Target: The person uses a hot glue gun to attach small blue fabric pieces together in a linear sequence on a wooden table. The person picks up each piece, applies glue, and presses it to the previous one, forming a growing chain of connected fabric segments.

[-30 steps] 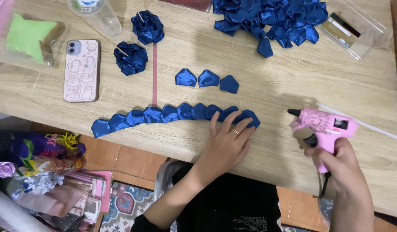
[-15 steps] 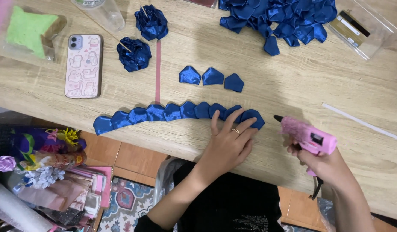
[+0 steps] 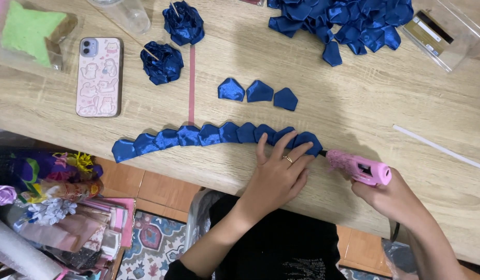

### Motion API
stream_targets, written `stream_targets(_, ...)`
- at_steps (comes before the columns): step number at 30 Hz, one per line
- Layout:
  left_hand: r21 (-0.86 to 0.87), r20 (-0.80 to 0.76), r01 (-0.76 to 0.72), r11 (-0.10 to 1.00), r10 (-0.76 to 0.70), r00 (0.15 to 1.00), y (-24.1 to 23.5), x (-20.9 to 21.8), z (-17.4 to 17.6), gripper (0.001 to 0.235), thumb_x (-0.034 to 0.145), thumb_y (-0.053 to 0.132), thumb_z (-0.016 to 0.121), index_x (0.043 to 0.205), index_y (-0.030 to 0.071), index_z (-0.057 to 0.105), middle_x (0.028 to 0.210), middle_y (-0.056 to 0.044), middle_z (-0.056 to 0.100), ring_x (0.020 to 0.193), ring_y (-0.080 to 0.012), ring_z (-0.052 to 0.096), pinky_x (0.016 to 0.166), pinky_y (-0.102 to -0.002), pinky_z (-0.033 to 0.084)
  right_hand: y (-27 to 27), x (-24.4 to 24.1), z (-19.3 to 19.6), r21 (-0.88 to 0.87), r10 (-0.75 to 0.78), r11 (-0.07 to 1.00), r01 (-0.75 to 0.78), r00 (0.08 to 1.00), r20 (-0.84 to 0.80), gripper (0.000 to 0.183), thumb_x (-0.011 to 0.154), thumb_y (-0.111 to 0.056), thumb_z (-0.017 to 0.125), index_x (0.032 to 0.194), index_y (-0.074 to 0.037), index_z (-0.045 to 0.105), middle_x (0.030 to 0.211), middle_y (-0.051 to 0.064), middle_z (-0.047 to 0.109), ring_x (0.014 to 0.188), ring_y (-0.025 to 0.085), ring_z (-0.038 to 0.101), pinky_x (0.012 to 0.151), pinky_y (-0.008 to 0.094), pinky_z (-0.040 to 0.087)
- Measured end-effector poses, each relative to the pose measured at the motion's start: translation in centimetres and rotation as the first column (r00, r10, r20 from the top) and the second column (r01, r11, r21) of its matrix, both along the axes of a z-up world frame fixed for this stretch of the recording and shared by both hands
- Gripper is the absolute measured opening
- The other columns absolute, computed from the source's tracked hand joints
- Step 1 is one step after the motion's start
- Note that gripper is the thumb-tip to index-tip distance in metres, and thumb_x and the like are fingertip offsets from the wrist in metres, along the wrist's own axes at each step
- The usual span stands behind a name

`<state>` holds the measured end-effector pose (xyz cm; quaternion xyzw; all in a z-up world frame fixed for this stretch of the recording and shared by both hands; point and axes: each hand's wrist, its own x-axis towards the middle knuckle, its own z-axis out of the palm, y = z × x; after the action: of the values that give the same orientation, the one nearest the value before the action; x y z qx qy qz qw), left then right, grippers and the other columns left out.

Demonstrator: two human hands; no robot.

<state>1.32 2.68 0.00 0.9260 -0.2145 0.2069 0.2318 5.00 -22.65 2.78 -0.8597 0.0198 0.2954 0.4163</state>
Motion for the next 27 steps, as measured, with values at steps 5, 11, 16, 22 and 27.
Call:
stream_targets(5, -0.006, -0.007, 0.004, 1.0, -0.004, 1.0, 0.1, 0.0, 0.1, 0.017, 0.096, 0.019, 0.068, 0.112, 0.015, 0.072, 0.134, 0.0, 0.065, 0.138, -0.0287, 0.05, 0.118, -0.06, 0.02, 0.7, 0.2, 0.7, -0.06, -0.056, 0.997, 0.052, 0.997, -0.058, 0.021, 0.079, 0.003, 0.059, 0.094, -0.006, 0.07, 0.067, 0.006, 0.052, 0.059, 0.019, 0.043, 0.056, 0.033, 0.033)
stream_targets(11, -0.004, -0.008, 0.004, 1.0, -0.004, 1.0, 0.1, 0.0, 0.1, 0.017, 0.096, 0.02, 0.067, 0.112, 0.016, 0.072, 0.134, 0.0, 0.065, 0.138, -0.0284, 0.05, 0.118, -0.06, 0.02, 1.9, 0.5, 1.9, -0.101, -0.032, 0.995, 0.026, 0.998, -0.06, 0.034, 0.078, 0.001, 0.058, 0.108, -0.009, 0.07, 0.083, 0.007, 0.064, 0.067, 0.02, 0.054, 0.062, 0.033, 0.041)
stream_targets(16, -0.05, -0.01, 0.006, 0.999, -0.007, 1.0, 0.0, 0.0, 0.2, 0.014, 0.096, 0.018, 0.067, 0.11, 0.015, 0.072, 0.133, 0.0, 0.065, 0.138, -0.0294, 0.051, 0.117, -0.062, 0.022, 1.1, 0.5, 1.8, -0.136, -0.07, 0.989, 0.062, 0.996, -0.053, 0.051, 0.082, 0.0, 0.063, 0.132, -0.01, 0.061, 0.085, 0.012, 0.067, 0.064, 0.021, 0.053, 0.058, 0.034, 0.043)
stream_targets(22, -0.178, -0.023, 0.075, 0.981, -0.08, 0.996, 0.4, 0.1, 0.0, 0.013, 0.098, 0.017, 0.065, 0.109, 0.017, 0.072, 0.146, 0.001, 0.057, 0.14, -0.028, 0.05, 0.115, -0.064, 0.02, -3.3, 0.8, -2.1, 0.241, -0.028, 0.97, 0.014, 0.998, 0.055, 0.034, 0.088, 0.005, 0.057, 0.121, -0.001, 0.051, 0.073, 0.018, 0.07, 0.068, 0.025, 0.071, 0.059, 0.035, 0.058)
stream_targets(27, -0.385, -0.018, 0.039, 0.922, -0.05, 0.999, 2.0, 1.5, 0.5, 0.017, 0.097, 0.016, 0.061, 0.109, 0.019, 0.072, 0.133, 0.003, 0.065, 0.137, -0.0275, 0.05, 0.119, -0.058, 0.008, -3.2, 1.0, -1.2, 0.234, -0.196, 0.952, 0.196, 0.98, -0.024, 0.03, 0.085, 0.002, 0.072, 0.111, 0.0, 0.057, 0.067, 0.016, 0.059, 0.054, 0.024, 0.056, 0.046, 0.039, 0.05)
